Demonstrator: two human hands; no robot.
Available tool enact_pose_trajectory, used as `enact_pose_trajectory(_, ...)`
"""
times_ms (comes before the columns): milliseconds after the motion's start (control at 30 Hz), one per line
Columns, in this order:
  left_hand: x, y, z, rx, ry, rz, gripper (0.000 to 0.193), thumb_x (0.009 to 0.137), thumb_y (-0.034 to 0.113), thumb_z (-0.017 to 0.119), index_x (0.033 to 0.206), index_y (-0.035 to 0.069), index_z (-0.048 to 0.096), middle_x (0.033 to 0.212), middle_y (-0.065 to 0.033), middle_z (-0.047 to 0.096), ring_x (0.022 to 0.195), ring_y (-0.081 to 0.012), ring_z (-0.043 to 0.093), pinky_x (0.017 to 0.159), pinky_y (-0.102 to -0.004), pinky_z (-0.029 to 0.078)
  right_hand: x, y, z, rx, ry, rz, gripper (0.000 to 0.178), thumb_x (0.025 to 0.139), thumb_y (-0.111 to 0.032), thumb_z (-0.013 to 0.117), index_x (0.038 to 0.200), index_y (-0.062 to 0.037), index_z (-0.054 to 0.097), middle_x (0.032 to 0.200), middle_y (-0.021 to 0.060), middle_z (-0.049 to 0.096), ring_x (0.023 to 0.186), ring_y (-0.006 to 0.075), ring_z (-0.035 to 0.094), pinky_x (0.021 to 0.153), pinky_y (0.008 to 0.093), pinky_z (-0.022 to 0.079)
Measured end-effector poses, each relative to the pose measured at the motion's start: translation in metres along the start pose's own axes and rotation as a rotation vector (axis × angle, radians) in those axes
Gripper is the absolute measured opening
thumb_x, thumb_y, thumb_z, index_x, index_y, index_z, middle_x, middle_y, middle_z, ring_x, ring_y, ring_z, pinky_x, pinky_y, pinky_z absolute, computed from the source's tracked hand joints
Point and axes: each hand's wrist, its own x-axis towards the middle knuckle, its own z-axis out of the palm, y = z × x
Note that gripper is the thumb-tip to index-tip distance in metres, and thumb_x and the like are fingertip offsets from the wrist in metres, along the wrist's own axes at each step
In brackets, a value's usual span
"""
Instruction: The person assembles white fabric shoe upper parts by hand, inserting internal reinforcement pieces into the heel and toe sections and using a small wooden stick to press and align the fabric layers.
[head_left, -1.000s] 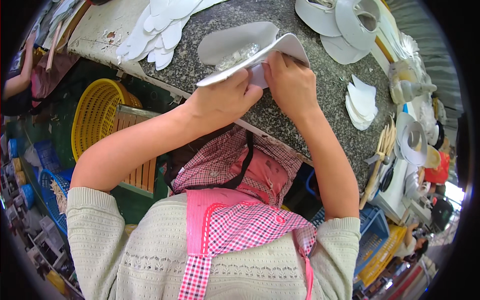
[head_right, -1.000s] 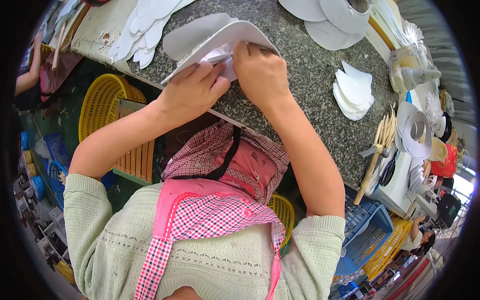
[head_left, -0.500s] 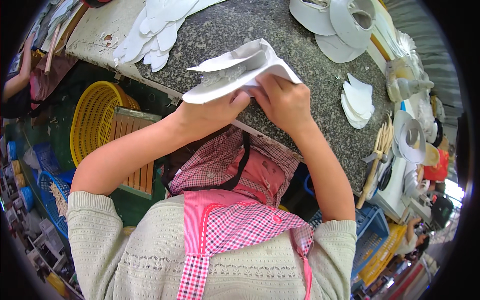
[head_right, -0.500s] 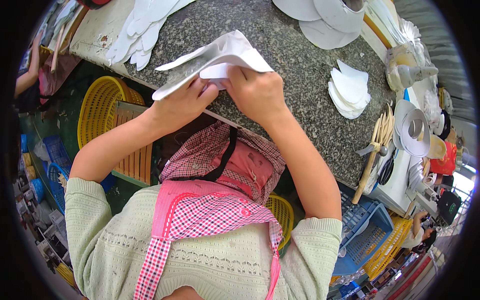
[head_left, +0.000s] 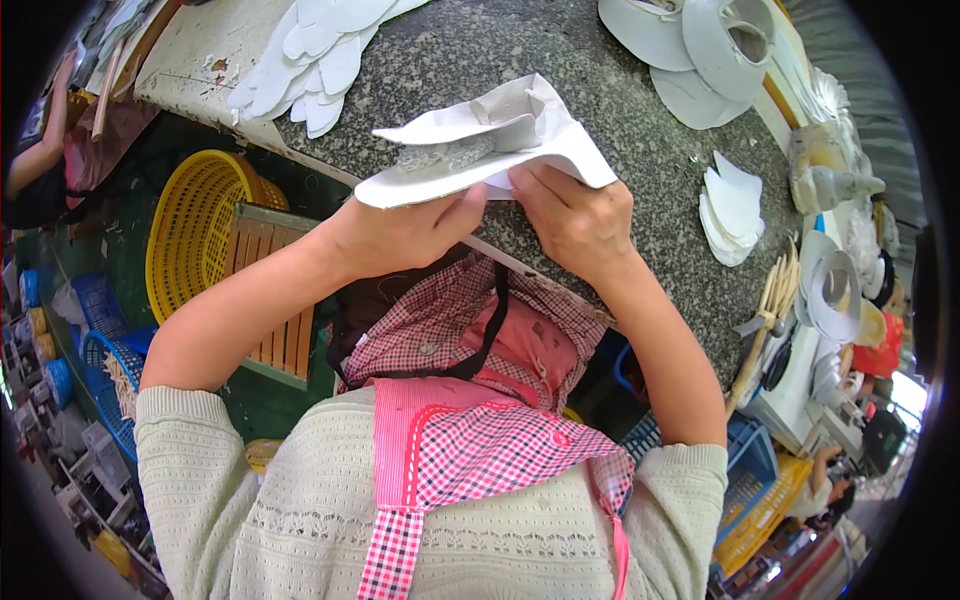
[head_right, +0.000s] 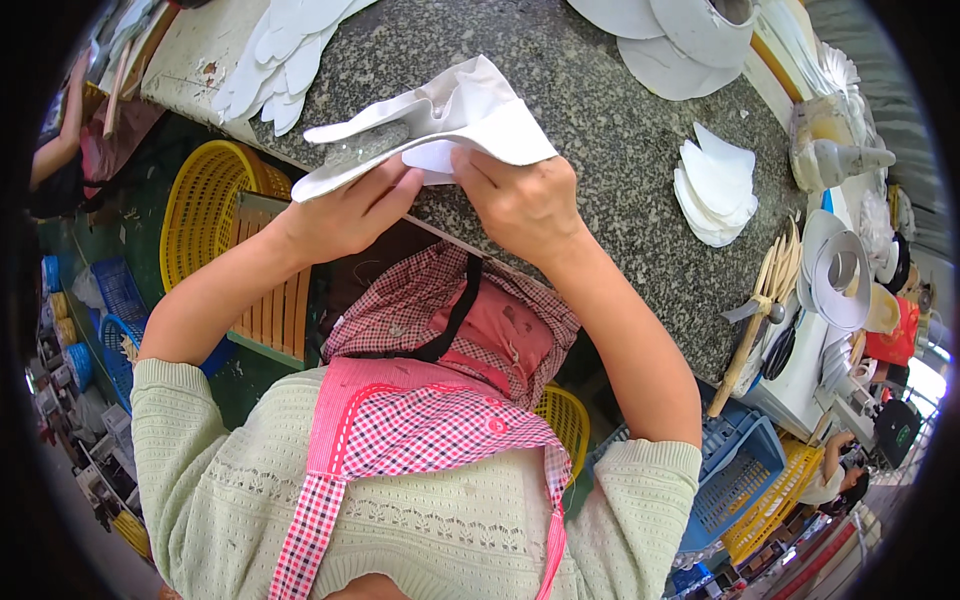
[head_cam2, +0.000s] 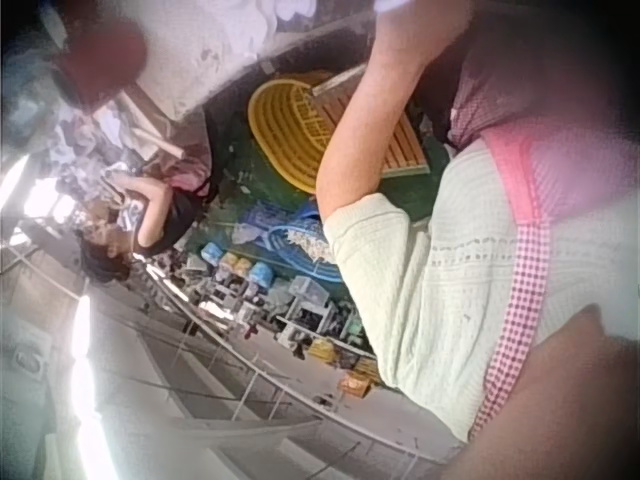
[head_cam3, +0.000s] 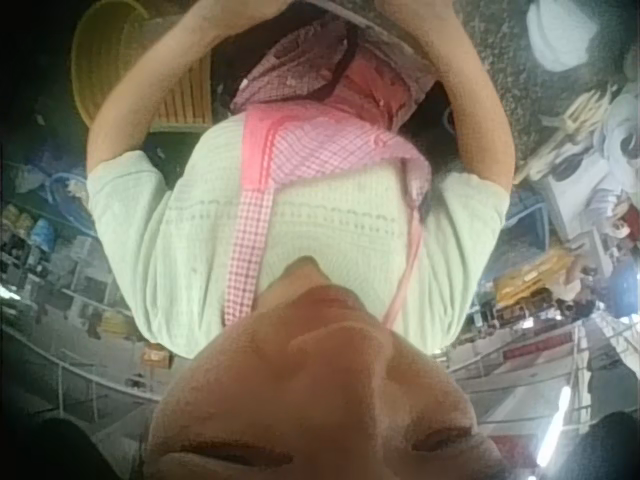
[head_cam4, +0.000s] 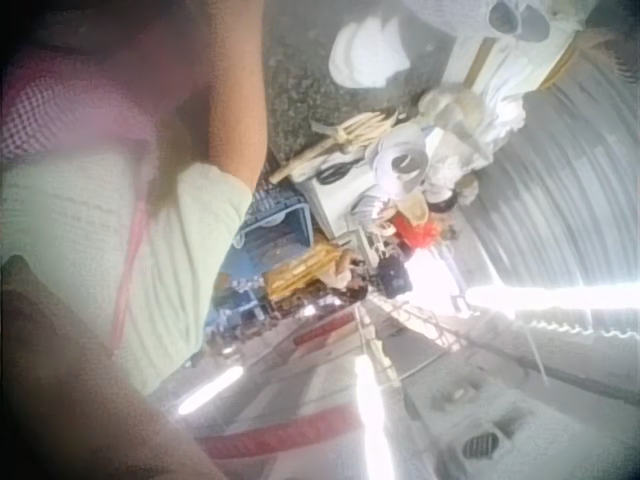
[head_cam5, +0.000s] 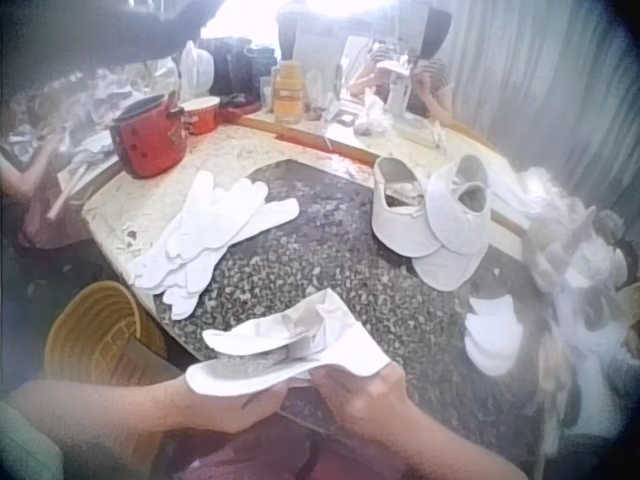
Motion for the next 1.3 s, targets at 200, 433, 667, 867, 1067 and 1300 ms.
enact_pose_trajectory(200,0.005,0.007,-0.003,-0.093,-0.066,-0.136,0.025,0.073,0.012,0.055,0.095,0.002,0.061,0.091,-0.0085,0.060,0.080,-0.0218,0.061,0.068,-0.0299,0.050,-0.003,0.002,-0.009,-0.007,-0.078,-0.079,0.026,0.066,-0.011,0.069,0.091,-0.0048,0.065,0.079,0.0060,0.063,0.070,0.0206,0.062,0.059,0.0314,0.049)
enact_pose_trajectory(433,0.013,0.003,-0.008,-0.185,-0.261,-0.164,0.023,0.071,0.010,0.056,0.091,0.000,0.061,0.087,-0.0088,0.058,0.076,-0.0235,0.060,0.066,-0.0320,0.050,-0.010,-0.010,-0.015,0.314,-0.038,0.275,0.032,0.069,-0.002,0.059,0.101,-0.0030,0.061,0.081,0.0119,0.062,0.070,0.0280,0.060,0.063,0.0361,0.049)
enact_pose_trajectory(667,0.019,-0.005,-0.009,-0.026,-0.353,0.002,0.027,0.068,0.015,0.055,0.092,0.002,0.058,0.104,-0.0083,0.058,0.094,-0.0199,0.058,0.081,-0.0299,0.047,-0.007,0.002,-0.015,0.321,-0.176,0.104,0.039,0.063,0.002,0.054,0.101,-0.0049,0.059,0.087,0.0119,0.061,0.076,0.0276,0.061,0.065,0.0359,0.050)
enact_pose_trajectory(867,0.049,-0.053,-0.052,-0.275,-0.535,0.063,0.028,0.074,0.016,0.059,0.099,0.002,0.058,0.102,-0.0085,0.060,0.093,-0.0230,0.058,0.083,-0.0285,0.046,0.011,0.015,-0.029,0.278,-0.192,0.162,0.031,0.071,0.004,0.058,0.100,-0.0052,0.058,0.091,0.0095,0.060,0.076,0.0269,0.060,0.068,0.0350,0.048)
enact_pose_trajectory(1067,0.059,-0.033,-0.030,-1.138,-0.054,-0.956,0.060,0.068,0.030,0.078,0.114,0.000,0.053,0.105,-0.0072,0.060,0.096,-0.0169,0.057,0.084,-0.0294,0.045,0.026,0.008,-0.068,1.426,0.317,0.974,0.023,0.090,-0.014,0.054,0.105,0.0034,0.055,0.095,0.0035,0.061,0.085,0.0086,0.056,0.075,0.0261,0.046)
enact_pose_trajectory(1300,0.103,-0.001,-0.023,-1.829,0.074,-1.106,0.075,0.060,0.007,0.081,0.124,0.001,0.042,0.111,-0.0066,0.056,0.102,-0.0144,0.054,0.092,-0.0310,0.043,0.020,-0.008,-0.078,1.521,0.413,0.968,0.051,0.074,-0.007,0.071,0.117,0.0062,0.047,0.106,0.0111,0.060,0.096,0.0168,0.059,0.085,0.0298,0.046)
